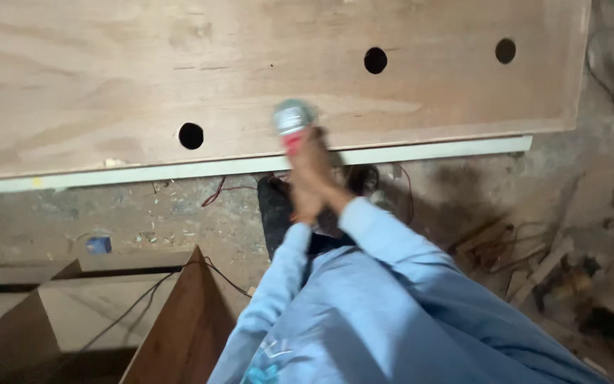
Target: The person uses a handheld power sander to smooth the surface of a large wooden board. They move the sander across the board's surface and along its edges, occasionally pausing to wipe away dust with their hand.
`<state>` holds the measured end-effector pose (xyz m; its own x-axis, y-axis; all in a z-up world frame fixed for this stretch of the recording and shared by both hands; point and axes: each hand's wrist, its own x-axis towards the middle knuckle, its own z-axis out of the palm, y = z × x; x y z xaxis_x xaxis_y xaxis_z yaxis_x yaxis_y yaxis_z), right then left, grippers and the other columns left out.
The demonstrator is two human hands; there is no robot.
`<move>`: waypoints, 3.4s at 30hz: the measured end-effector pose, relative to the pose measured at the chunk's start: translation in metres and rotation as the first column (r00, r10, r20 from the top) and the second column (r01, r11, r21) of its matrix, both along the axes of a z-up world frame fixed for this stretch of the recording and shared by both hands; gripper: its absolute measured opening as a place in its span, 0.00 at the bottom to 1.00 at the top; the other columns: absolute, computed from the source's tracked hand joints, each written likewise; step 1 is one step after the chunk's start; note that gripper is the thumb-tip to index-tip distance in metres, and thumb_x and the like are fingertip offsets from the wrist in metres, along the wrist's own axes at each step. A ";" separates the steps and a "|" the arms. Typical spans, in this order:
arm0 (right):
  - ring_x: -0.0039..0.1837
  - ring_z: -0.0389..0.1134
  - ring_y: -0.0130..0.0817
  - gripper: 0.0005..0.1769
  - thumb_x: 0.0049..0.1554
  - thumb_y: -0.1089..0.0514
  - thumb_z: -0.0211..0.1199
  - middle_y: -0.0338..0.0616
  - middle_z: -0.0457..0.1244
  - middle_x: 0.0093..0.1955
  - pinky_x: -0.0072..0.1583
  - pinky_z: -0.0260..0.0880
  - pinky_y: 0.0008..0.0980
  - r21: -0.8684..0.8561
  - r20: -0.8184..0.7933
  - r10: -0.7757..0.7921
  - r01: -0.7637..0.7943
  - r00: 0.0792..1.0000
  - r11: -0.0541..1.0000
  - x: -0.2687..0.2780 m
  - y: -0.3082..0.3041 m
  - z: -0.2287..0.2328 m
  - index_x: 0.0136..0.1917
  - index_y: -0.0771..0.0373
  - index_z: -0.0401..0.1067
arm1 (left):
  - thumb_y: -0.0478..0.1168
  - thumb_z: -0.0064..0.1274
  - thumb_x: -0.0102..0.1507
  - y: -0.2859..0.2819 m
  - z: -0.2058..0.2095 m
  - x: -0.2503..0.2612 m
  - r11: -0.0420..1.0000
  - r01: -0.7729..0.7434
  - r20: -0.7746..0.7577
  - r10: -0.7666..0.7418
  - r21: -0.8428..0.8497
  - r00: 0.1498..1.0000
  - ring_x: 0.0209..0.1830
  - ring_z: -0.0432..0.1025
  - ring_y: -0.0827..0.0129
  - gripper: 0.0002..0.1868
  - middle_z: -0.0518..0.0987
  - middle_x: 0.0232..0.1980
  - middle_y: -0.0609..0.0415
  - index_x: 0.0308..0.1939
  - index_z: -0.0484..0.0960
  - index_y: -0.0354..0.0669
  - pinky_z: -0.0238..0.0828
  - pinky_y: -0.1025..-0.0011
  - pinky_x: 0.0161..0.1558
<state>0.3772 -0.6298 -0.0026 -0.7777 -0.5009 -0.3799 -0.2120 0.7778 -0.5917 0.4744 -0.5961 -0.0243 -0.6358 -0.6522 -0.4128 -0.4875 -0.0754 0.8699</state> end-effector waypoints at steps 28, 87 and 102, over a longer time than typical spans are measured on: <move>0.61 0.67 0.64 0.58 0.54 0.47 0.73 0.74 0.61 0.64 0.59 0.68 0.54 0.160 -0.292 -0.387 0.443 0.875 0.882 -0.267 0.393 -0.012 0.78 0.73 0.37 | 0.53 0.64 0.55 0.331 -0.023 -0.252 0.874 0.422 -0.121 -0.404 0.241 0.907 0.52 0.76 0.42 0.44 0.79 0.53 0.32 0.66 0.60 0.34 0.73 0.54 0.52; 0.51 0.71 0.64 0.42 0.52 0.46 0.67 0.68 0.66 0.56 0.50 0.71 0.57 0.209 0.154 -0.196 0.162 0.968 0.964 -0.199 0.136 0.005 0.71 0.63 0.49 | 0.57 0.58 0.62 0.119 -0.016 -0.174 0.983 0.148 0.079 -0.156 0.106 0.985 0.69 0.67 0.41 0.49 0.70 0.71 0.32 0.80 0.52 0.44 0.64 0.55 0.67; 0.34 0.67 0.53 0.58 0.56 0.51 0.65 0.59 0.68 0.40 0.35 0.66 0.49 0.141 0.105 -0.899 0.888 0.426 0.437 -0.374 0.435 -0.005 0.79 0.72 0.25 | 0.52 0.57 0.56 0.374 -0.096 -0.389 0.709 0.704 0.000 -0.705 0.035 0.709 0.51 0.77 0.44 0.42 0.82 0.54 0.38 0.70 0.60 0.41 0.74 0.53 0.49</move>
<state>0.0032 -0.1953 -0.0072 -0.7108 0.4670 -0.5260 0.7024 0.5110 -0.4955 0.0853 -0.2219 -0.1201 -0.9003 -0.0038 -0.4353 -0.4202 0.2684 0.8668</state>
